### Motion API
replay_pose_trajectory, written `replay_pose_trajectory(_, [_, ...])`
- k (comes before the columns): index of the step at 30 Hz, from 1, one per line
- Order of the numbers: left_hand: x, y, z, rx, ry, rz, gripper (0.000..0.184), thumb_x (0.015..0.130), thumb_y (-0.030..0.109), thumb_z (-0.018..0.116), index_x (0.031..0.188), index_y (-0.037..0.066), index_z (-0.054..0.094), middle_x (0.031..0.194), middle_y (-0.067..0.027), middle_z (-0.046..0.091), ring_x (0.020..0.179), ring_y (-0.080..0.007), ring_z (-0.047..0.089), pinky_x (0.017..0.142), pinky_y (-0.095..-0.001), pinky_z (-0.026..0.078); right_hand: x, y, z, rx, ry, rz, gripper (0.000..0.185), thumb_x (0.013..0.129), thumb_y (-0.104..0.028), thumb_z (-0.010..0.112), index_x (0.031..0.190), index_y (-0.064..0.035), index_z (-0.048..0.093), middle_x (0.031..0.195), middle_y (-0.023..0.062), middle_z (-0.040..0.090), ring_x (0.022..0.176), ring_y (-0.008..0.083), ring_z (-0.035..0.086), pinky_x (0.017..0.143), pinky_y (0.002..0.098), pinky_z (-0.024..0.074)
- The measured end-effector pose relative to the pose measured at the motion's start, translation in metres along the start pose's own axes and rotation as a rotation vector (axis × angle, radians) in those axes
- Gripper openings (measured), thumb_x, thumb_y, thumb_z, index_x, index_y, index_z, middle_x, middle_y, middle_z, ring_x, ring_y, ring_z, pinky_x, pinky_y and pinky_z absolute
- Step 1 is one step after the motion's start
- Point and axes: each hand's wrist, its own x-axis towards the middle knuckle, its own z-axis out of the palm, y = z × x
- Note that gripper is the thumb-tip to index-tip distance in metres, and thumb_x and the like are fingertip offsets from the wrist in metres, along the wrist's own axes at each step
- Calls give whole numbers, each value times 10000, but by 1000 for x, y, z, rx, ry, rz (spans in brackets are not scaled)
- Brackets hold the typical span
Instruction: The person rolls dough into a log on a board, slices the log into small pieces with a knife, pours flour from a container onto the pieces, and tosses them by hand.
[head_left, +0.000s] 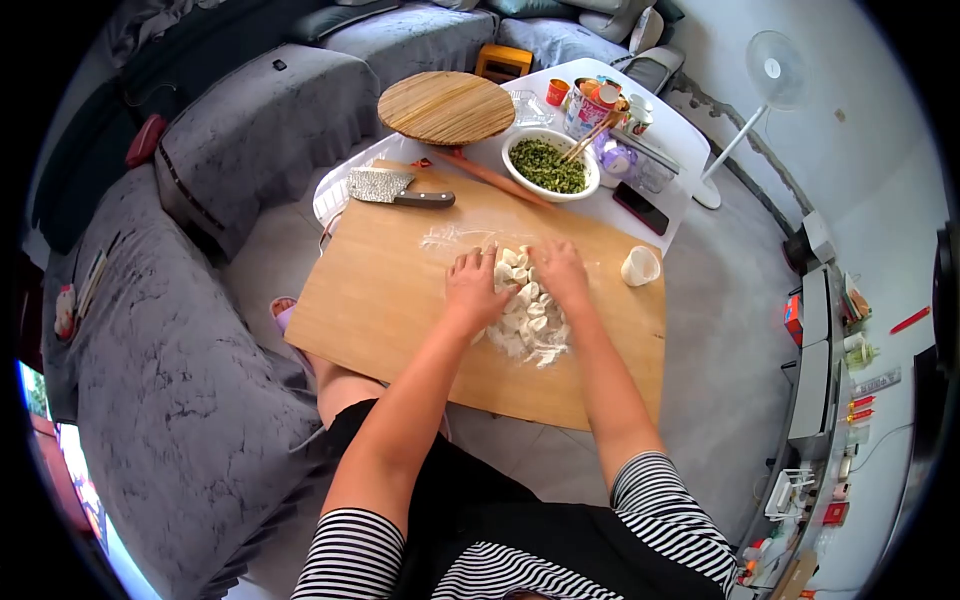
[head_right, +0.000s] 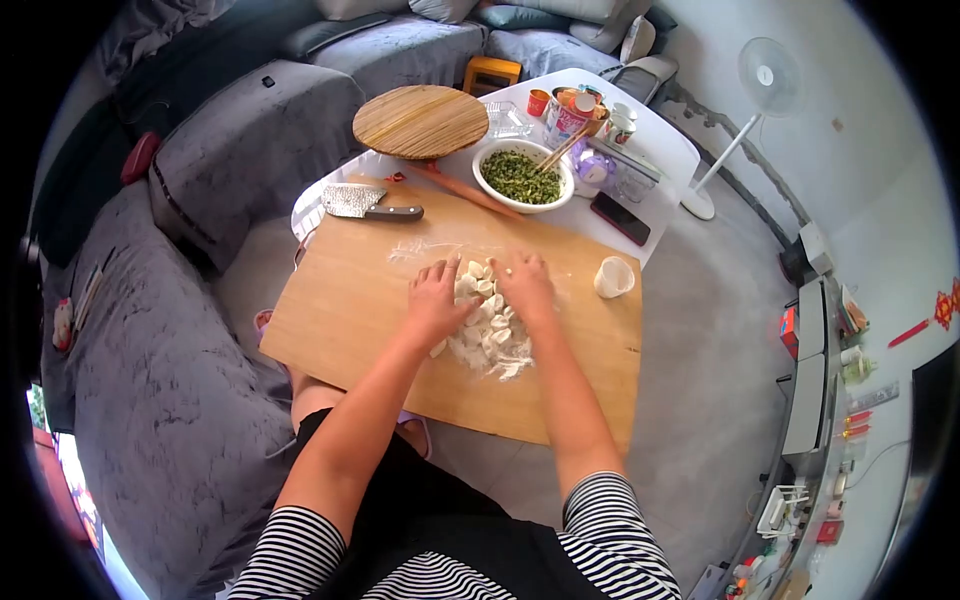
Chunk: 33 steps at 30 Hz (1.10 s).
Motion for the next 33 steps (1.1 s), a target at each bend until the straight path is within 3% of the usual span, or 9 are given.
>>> replay_pose_trajectory(5, [8,2,7,-169,-1,-61,707,725,182,763,1361,42,487,1174,-173,559,1140,-359,530,956,-438,460,1,-31,20,45,-188,-86,432,847,-358,658,1156,-60,615,1111,185,639,1037,353,610,891,432,490])
replay_pose_trajectory(10, [-2,12,5,-426,41,-26,453,727,56,687,1169,57,587,1089,-166,589,1006,-387,593,862,-440,499,-27,-27,-4,435,-177,-143,306,806,-234,682,1057,-62,653,1027,177,650,960,352,625,819,390,500])
replay_pose_trajectory(12, [-10,17,5,-489,23,159,371,736,46,670,1101,54,606,1074,-158,600,1011,-378,584,860,-438,494,-51,-16,-18,405,-27,-270,318,802,-235,687,1080,-83,658,1071,147,648,1019,344,604,881,429,477])
replay_pose_trajectory(16, [-35,16,-8,-172,-47,324,370,753,163,709,1099,78,610,1076,-100,619,1135,-330,546,999,-494,390,-94,14,-35,77,82,-393,369,806,-259,700,1140,-108,655,1189,147,612,1137,355,548,981,479,417])
replay_pose_trajectory(17, [-40,13,-10,-91,-141,259,584,755,360,750,1254,111,577,1237,-111,598,1256,-333,479,1077,-528,304,-101,21,-36,84,112,-315,411,806,-280,707,1180,-123,643,1243,156,581,1185,364,514,1018,494,382])
replay_pose_trajectory(23, [-68,14,-19,193,-165,182,971,696,576,767,1474,129,398,1499,-168,388,1391,-356,336,1144,-479,259,-114,21,-21,97,174,-211,517,841,-307,702,1287,-80,572,1313,196,539,1258,373,472,1071,486,356])
replay_pose_trajectory(28, [-52,24,-3,-14,-115,234,942,645,471,830,1427,113,444,1413,-181,466,1316,-360,426,1096,-489,321,-83,-11,12,734,240,-12,343,845,-130,725,1152,-3,638,1086,125,661,1018,234,631,899,340,496])
replay_pose_trajectory(29, [-48,26,2,-69,-68,193,917,628,410,850,1402,110,462,1367,-173,495,1263,-365,468,1062,-487,357,-71,-7,21,956,223,41,240,857,-79,720,1075,4,667,983,57,667,925,135,617,816,275,502])
replay_pose_trajectory(33, [-31,31,5,-304,17,135,740,624,221,870,1268,113,521,1212,-124,576,1077,-362,587,890,-452,492,-54,-12,3,1341,100,155,133,922,-101,669,1019,-10,674,922,16,654,838,66,580,740,218,479])
